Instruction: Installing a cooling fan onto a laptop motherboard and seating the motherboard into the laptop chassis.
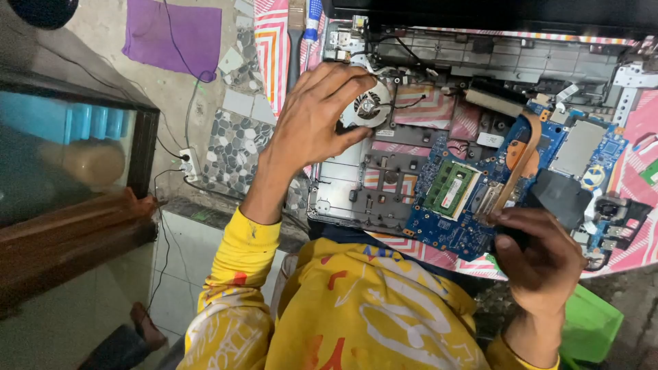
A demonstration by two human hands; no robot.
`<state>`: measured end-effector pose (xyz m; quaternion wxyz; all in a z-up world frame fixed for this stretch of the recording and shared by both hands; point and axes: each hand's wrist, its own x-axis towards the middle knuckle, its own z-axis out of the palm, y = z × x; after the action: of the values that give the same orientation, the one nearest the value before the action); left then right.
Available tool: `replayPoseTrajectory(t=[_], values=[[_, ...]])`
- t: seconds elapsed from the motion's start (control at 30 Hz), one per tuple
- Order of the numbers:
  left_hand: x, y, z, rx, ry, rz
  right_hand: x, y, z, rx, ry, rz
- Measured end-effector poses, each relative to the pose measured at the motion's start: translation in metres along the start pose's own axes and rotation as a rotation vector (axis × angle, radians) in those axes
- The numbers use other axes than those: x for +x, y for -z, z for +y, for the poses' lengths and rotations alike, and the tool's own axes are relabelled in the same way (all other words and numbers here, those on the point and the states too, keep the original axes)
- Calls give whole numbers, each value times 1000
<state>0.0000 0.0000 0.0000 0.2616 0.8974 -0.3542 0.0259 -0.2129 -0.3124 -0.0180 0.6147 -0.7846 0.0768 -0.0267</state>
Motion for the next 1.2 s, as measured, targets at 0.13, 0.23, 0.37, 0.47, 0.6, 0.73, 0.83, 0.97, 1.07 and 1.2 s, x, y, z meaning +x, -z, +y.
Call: replayPoseTrajectory(t=[0.13,0.23,0.37,0.47,0.6,0.73,0.83,0.97,1.07,1.2], values=[[2,-8,-2,-92,-28,24,1,-1,-1,7,-25,-3],[2,-11,-4,-98,-5,12,1,-1,-1,27,-40,11],[0,-8,-4,-154,-18,12,2,-2,-2,-37,2,7],[0,-7,-4,-179,-17,3,2,-2,-2,-27,-1,0],[1,-6,-3,-179,-6,10,5,-5,-6,0,-1,-5],[1,-6,-3,-150,-6,-7,5,-4,-6,-54,6,-12],[1,-9,-5,-125,-11,-8,5,-4,-4,-38,13,-18],[1,-14,-8,-79,-33,-33,5,-4,-5,-34,32,-22],[2,-7,-5,-130,-22,-39,5,-3,-3,-23,22,-18],[3,-3,-3,-195,-26,-37,4,-3,-4,2,-4,-21]])
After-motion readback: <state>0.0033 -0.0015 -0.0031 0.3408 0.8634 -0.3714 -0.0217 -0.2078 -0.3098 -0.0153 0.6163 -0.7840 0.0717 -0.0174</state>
